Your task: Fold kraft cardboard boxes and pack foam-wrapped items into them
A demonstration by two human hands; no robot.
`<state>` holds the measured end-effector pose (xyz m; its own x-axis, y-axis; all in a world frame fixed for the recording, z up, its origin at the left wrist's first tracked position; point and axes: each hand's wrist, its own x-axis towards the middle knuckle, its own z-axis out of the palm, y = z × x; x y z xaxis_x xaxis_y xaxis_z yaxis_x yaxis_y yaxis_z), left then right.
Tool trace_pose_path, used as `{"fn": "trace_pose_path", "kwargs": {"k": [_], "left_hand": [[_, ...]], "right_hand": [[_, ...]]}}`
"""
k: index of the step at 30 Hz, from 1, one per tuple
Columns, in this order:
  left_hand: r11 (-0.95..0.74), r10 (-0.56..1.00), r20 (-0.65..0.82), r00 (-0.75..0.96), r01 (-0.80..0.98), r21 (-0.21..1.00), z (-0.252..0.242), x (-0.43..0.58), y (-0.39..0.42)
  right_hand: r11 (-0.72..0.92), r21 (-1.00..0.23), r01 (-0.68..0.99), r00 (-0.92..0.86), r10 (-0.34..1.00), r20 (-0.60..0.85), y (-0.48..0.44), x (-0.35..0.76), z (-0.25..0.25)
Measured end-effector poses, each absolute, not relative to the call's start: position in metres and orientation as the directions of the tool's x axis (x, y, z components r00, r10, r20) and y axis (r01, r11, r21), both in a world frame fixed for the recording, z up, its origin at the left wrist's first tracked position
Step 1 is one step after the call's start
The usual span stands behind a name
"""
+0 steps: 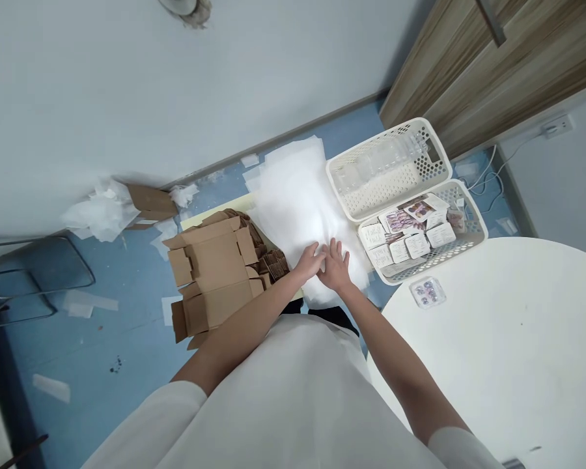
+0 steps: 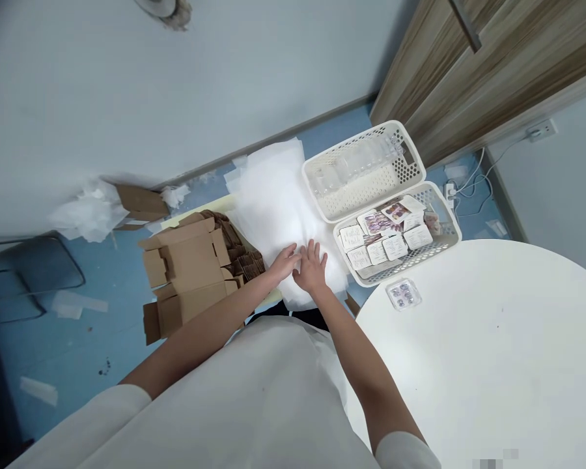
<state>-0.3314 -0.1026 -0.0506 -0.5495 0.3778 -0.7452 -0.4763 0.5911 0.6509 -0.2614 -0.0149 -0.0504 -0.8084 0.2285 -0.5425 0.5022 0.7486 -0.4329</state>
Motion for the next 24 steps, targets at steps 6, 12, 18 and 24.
{"fn": "trace_pose_path", "kwargs": {"k": [6,12,18,24], "left_hand": [[0.475,0.380,-0.645,-0.663,-0.459,0.751,-0.054,-0.333,-0.099],[0.406,0.269,-0.610,-0.745,-0.487,0.774,-0.048,-0.336,-0.100],[0.440,0.326,-0.564,-0.759,-0.406,0.801,-0.037,-0.335,-0.115],[0.475,0.417,-0.586,-0.695,-0.383,0.792,-0.019,-0.323,-0.133]], "right_hand": [[0.833,-0.440,0.336,-0.893,0.133,-0.429,-0.038,-0.257,-0.038],[0.763,-0.555,0.332,-0.940,0.222,-0.257,-0.031,-0.255,-0.021],[0.636,-0.665,0.391,-0.895,0.432,-0.113,-0.012,-0.275,-0.009],[0.462,-0.698,0.547,-0.795,0.547,-0.261,-0.015,-0.291,-0.005]]}}
